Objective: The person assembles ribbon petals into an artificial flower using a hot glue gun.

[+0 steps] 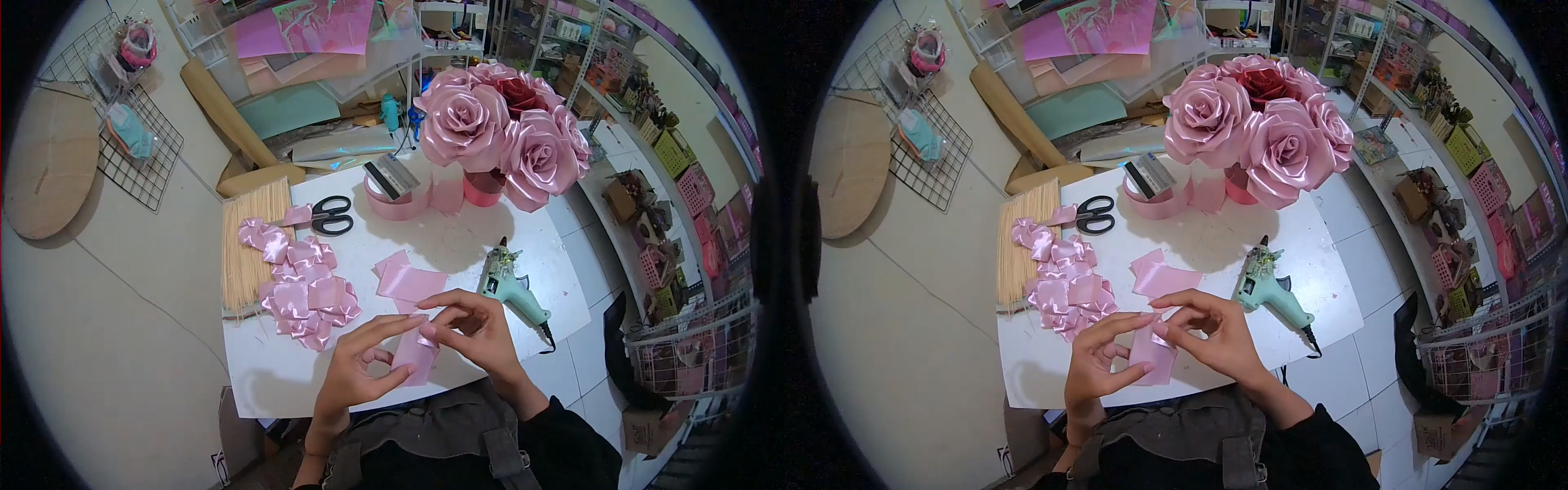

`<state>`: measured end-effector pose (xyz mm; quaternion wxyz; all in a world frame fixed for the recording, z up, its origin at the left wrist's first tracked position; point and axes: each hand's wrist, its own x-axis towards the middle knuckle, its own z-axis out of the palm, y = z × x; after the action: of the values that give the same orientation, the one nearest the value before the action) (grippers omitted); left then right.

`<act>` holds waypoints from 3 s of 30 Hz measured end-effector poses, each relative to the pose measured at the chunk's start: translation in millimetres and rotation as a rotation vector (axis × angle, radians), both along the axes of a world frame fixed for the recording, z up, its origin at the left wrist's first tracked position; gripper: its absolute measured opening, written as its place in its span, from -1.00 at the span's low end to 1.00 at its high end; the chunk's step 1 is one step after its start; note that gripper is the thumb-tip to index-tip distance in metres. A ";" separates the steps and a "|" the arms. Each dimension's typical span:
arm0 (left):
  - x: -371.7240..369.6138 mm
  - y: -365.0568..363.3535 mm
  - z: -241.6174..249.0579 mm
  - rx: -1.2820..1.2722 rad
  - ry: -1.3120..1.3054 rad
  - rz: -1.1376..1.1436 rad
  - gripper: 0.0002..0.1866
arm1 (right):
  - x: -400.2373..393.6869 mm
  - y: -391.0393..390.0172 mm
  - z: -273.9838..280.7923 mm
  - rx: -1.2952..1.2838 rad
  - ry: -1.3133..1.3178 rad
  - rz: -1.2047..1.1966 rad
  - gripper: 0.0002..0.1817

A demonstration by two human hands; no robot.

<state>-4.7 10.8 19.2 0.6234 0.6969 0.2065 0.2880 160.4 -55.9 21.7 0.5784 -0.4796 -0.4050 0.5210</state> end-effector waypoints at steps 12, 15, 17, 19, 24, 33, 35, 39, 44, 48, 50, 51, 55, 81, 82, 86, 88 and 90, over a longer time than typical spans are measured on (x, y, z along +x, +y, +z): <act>3.7 2.5 -6.0 -0.213 -0.488 0.251 -0.37 | 3.6 -1.8 -21.4 0.068 0.153 0.229 -0.66; 7.0 0.4 -8.5 -0.171 -0.447 0.291 -0.38 | -5.5 -3.2 -32.5 0.051 0.284 0.240 -0.61; 7.0 0.4 -12.2 -0.126 -0.430 0.307 -0.38 | -8.3 -2.0 -31.2 0.042 0.290 0.225 -0.59; 7.2 -0.6 -13.5 -0.084 -0.412 0.321 -0.38 | -10.1 -1.0 -33.2 0.084 0.278 0.176 -0.61; 6.4 -3.2 -14.1 0.135 -0.333 0.433 -0.42 | -15.8 0.1 -30.3 0.065 0.282 0.117 -0.65; 8.0 -5.1 -16.6 0.212 -0.370 0.481 -0.47 | -24.8 2.7 -28.5 0.053 0.234 0.005 -0.76; 6.2 -4.6 -16.8 0.205 -0.373 0.479 -0.48 | -26.5 3.2 -29.1 0.046 0.237 -0.006 -0.78; 5.6 -5.5 -19.7 0.248 -0.363 0.506 -0.51 | -29.6 4.8 -26.7 0.030 0.239 -0.058 -0.78; 2.9 -6.3 -20.5 0.304 -0.295 0.458 -0.49 | -31.8 5.8 -28.5 0.018 0.233 -0.143 -0.84; 3.6 -5.8 -21.0 0.349 -0.279 0.464 -0.48 | -31.8 5.2 -23.4 -0.007 0.171 -0.179 -0.85; 4.2 -6.5 -19.7 0.345 -0.267 0.481 -0.48 | -31.4 4.9 -23.8 -0.006 0.169 -0.183 -0.86; 4.4 -6.6 -19.1 0.341 -0.256 0.501 -0.48 | -31.1 4.9 -24.9 0.021 0.246 -0.152 -0.85; 3.8 -6.3 -20.5 0.326 -0.271 0.524 -0.48 | -30.7 5.7 -20.5 0.059 0.398 -0.087 -0.83; 8.5 2.2 -17.2 -0.115 -0.098 0.340 -0.56 | 53.7 -41.0 -22.8 -0.260 -1.431 -0.390 -0.45; 9.5 2.3 -16.2 -0.114 -0.104 0.346 -0.56 | 54.8 -41.7 -29.0 -0.413 -1.455 -0.352 -0.43; 9.3 2.0 -15.4 -0.174 -0.256 0.413 -0.62 | 56.3 -37.2 -45.1 -0.301 -1.455 -0.434 -0.43; 7.7 1.1 -16.4 -0.160 -0.285 0.430 -0.65 | 58.2 -34.8 -39.4 -0.313 -1.335 -0.437 -0.44; 6.2 2.7 -19.1 -0.069 -0.230 0.437 -0.67 | 59.5 -34.7 -34.2 -0.316 -1.222 -0.443 -0.45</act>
<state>1.6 13.5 0.1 0.5893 0.5764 0.2898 0.4863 219.9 -90.6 -12.5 0.2612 -0.8393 -0.4704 0.0778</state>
